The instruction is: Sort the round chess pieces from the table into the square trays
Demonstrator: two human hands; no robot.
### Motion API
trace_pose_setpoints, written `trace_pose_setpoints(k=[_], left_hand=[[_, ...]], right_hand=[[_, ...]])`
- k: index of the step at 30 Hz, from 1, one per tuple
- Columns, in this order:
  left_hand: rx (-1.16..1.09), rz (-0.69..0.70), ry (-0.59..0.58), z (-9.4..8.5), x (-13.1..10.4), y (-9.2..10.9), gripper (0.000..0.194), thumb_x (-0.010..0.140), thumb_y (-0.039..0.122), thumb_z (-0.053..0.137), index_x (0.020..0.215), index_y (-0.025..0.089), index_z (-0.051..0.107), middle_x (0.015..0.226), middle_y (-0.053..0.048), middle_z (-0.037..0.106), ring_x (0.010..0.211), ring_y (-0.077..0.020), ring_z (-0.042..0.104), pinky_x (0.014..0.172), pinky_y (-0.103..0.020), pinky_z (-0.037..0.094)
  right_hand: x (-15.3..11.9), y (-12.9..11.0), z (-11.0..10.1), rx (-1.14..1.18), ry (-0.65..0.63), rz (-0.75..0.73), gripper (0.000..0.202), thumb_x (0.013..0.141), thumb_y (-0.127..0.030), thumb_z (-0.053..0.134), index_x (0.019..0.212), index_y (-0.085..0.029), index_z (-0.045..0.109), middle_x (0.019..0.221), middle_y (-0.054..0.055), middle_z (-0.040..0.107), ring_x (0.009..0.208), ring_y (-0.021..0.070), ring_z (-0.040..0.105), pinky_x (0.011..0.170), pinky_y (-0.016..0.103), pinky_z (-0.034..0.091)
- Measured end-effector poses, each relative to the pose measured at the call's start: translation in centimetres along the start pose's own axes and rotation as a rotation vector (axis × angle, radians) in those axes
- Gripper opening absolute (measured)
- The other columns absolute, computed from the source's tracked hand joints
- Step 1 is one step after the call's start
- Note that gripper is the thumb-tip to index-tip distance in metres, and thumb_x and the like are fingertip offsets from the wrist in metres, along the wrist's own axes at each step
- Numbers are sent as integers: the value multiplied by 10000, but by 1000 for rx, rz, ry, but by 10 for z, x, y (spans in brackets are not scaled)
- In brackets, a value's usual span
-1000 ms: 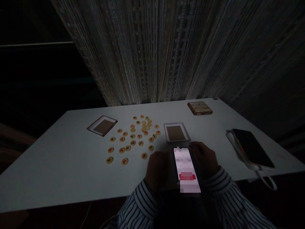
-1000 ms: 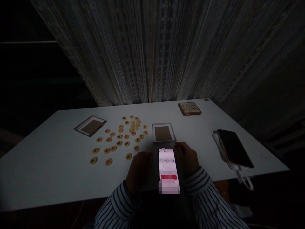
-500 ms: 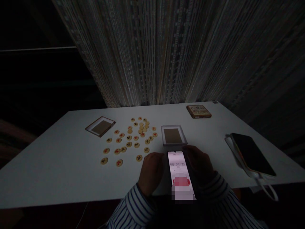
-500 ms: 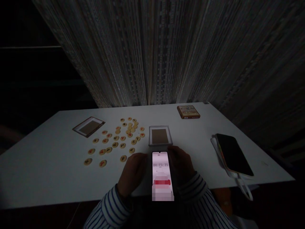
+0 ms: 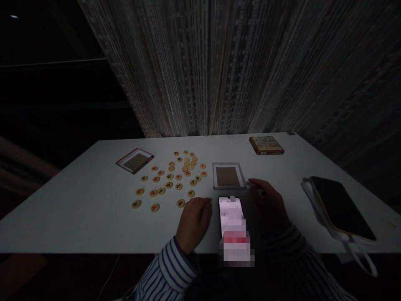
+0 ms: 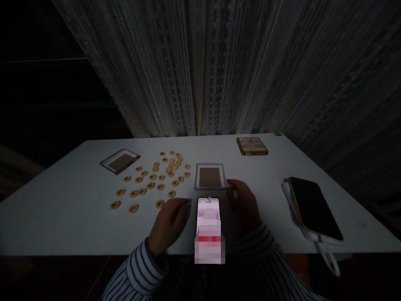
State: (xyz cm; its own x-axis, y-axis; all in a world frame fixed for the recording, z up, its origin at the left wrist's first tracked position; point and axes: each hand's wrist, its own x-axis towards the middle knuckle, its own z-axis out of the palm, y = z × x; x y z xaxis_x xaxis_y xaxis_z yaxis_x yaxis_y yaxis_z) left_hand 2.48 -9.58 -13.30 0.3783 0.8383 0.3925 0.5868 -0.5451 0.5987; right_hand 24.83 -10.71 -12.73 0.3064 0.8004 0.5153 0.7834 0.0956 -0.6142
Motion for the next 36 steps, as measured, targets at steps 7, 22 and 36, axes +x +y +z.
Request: trace_pose_setpoints(k=[7, 22, 36], left_hand=[[77, -3, 12, 5, 30, 13, 258, 852, 193, 421, 1054, 147, 575, 992, -97, 652, 923, -204, 585, 811, -350, 463], [106, 45, 145, 15, 32, -2, 211, 857, 194, 413, 950, 161, 599, 868, -76, 672, 789, -181, 611, 688, -314, 479], [86, 45, 128, 15, 32, -2, 191, 828, 169, 442, 942, 148, 595, 835, -76, 669, 770, -185, 606, 677, -314, 480]], right_hand=[[18, 15, 7, -14, 30, -77, 270, 791, -299, 412, 946, -161, 584, 928, 113, 641, 843, 211, 595, 742, 388, 492], [5, 21, 10, -39, 57, -69, 268, 810, -337, 425, 986, -178, 549, 961, 112, 619, 877, 233, 588, 709, 420, 508], [6, 25, 8, -56, 27, -143, 264, 816, -353, 433, 979, -187, 557, 968, 114, 620, 884, 240, 590, 712, 426, 515]])
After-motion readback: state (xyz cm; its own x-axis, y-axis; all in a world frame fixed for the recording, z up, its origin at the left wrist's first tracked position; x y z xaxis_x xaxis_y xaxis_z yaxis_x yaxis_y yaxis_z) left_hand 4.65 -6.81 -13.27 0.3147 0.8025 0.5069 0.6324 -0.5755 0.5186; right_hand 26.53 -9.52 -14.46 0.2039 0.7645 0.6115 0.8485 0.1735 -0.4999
